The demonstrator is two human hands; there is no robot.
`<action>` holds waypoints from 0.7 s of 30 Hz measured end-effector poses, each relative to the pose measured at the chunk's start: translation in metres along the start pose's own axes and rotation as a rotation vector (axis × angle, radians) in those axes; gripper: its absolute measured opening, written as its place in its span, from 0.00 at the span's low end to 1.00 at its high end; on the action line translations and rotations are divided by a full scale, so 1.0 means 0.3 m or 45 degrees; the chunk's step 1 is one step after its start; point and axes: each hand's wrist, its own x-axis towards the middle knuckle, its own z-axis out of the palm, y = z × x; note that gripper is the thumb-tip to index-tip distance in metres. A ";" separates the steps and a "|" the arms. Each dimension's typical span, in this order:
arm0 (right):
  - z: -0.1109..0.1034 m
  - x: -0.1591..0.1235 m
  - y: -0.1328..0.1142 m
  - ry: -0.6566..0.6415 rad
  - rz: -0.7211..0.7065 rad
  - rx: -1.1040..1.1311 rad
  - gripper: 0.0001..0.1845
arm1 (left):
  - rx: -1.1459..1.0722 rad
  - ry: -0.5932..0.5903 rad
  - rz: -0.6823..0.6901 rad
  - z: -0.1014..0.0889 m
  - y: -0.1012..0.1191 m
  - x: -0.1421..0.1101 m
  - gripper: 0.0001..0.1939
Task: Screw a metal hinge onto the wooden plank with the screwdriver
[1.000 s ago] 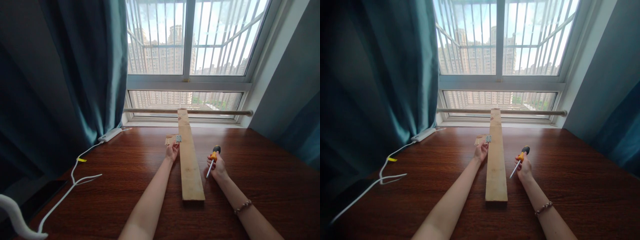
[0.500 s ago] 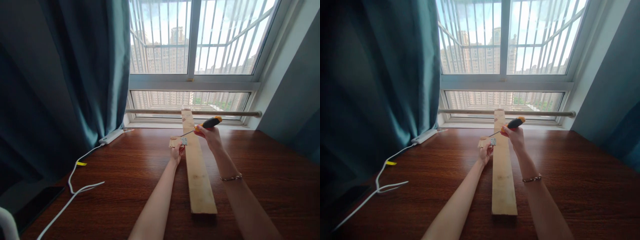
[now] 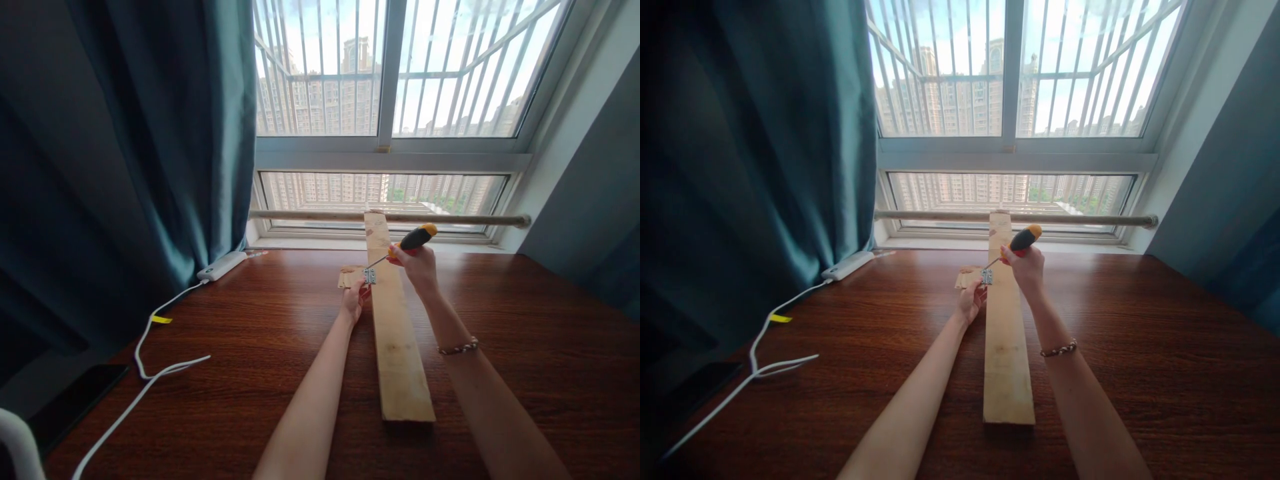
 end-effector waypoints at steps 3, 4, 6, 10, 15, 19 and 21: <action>-0.003 0.002 0.009 -0.008 -0.001 -0.014 0.17 | -0.013 0.005 0.018 0.003 0.004 -0.004 0.06; -0.004 0.002 0.009 -0.010 -0.002 -0.020 0.17 | -0.010 0.006 0.024 0.003 0.005 -0.006 0.06; -0.004 0.001 0.003 -0.008 -0.004 -0.030 0.17 | 0.005 0.002 0.035 0.004 0.005 -0.007 0.06; -0.001 -0.006 -0.016 0.012 -0.017 -0.034 0.17 | 0.048 0.005 0.048 0.000 0.003 -0.005 0.06; 0.000 -0.007 -0.019 -0.001 -0.039 -0.119 0.17 | 0.029 -0.018 0.066 -0.010 -0.004 0.004 0.07; -0.001 -0.016 -0.033 -0.048 -0.059 -0.194 0.17 | 0.042 -0.024 0.070 -0.016 -0.010 0.011 0.08; 0.000 -0.028 -0.052 -0.100 -0.081 -0.275 0.17 | 0.052 -0.017 0.080 -0.018 -0.012 0.013 0.09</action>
